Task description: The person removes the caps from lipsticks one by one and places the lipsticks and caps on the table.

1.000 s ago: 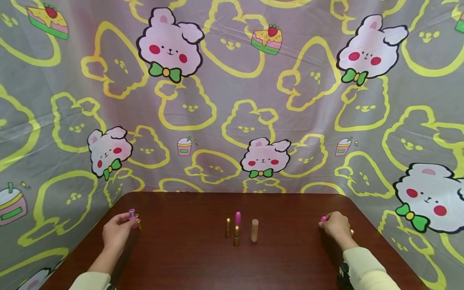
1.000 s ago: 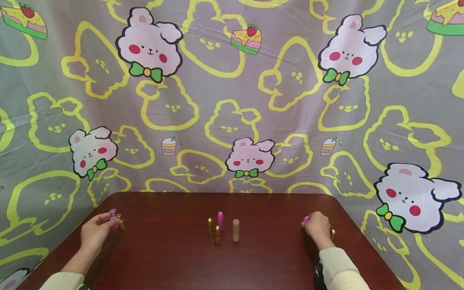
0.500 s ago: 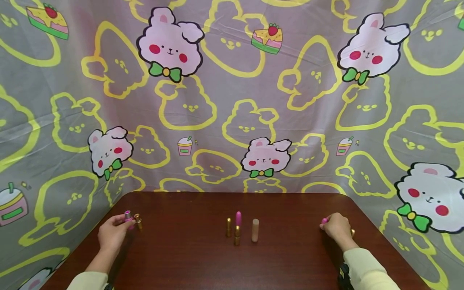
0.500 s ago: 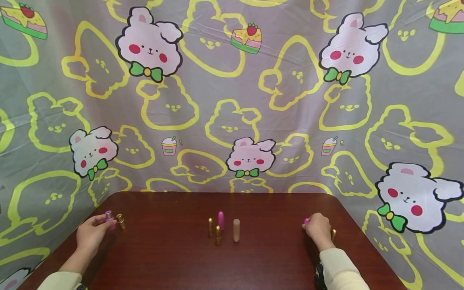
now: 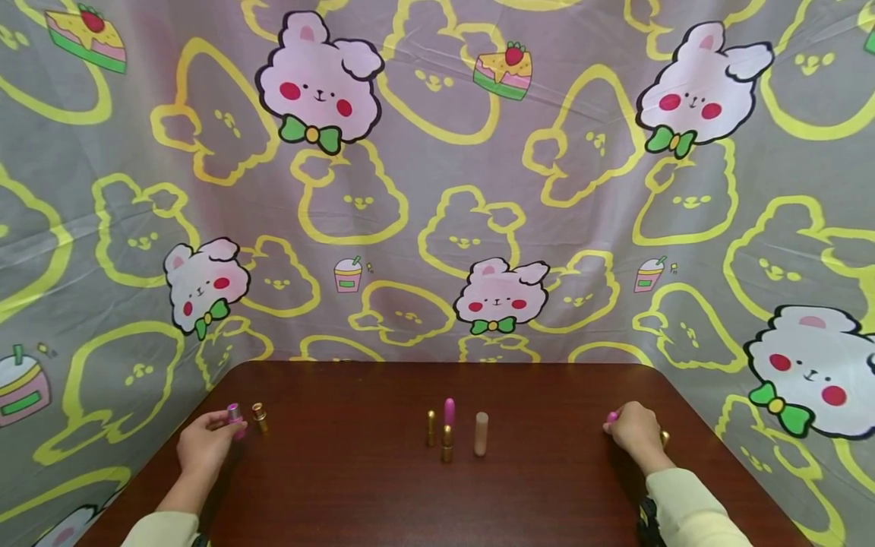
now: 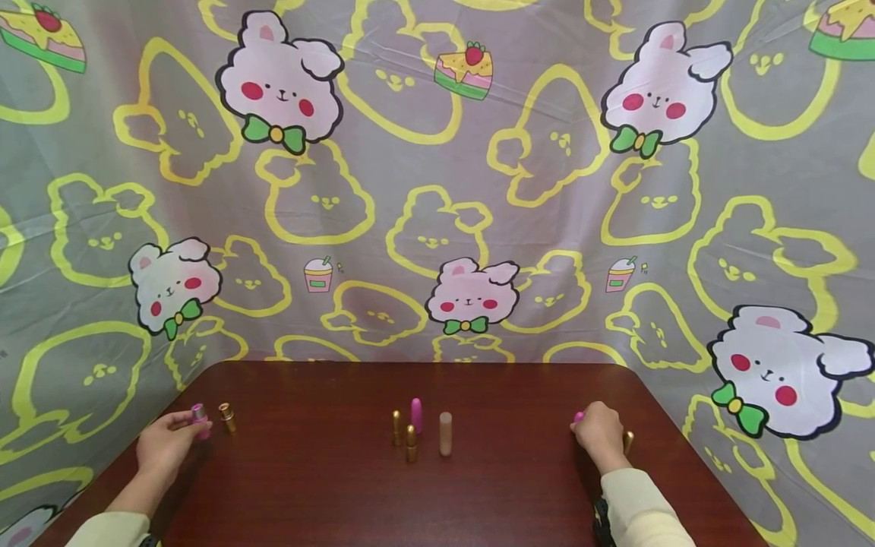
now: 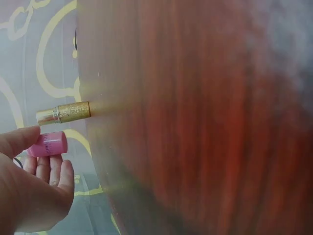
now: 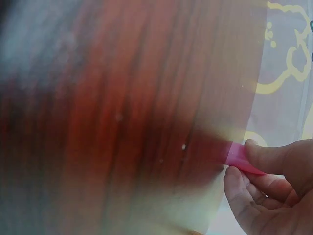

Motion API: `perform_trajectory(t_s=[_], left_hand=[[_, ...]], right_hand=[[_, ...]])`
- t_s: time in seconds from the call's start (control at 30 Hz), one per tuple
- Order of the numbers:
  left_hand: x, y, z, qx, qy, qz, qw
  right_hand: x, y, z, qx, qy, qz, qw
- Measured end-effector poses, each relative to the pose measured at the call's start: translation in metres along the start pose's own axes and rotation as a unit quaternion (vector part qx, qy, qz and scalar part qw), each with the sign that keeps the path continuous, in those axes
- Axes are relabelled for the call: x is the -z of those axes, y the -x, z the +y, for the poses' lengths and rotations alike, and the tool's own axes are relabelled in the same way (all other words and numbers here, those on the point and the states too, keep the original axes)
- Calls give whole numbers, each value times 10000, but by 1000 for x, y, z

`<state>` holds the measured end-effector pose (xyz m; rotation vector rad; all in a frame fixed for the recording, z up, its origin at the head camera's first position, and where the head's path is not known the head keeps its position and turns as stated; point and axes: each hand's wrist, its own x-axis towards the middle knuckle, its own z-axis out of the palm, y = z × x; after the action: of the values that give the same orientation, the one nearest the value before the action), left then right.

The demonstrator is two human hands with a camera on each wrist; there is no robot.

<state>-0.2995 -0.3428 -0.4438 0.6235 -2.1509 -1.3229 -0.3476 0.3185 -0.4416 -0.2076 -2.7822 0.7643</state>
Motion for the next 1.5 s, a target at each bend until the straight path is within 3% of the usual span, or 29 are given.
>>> perform_trajectory(t_s=[0.37,0.8,1.5], left_hand=[[4,-7,-2,-228,-844,-614,9943],[5,-11,-5,-195,-1063,-1035,9887],[7,-11,-4,-392,-1319,-977,9857]], right_hand=[[0,2,-1,-11,-31,-71,10000],[0,3,-1,78,-40,-83,9999],[5,3,-6,-56,52,-44,10000]])
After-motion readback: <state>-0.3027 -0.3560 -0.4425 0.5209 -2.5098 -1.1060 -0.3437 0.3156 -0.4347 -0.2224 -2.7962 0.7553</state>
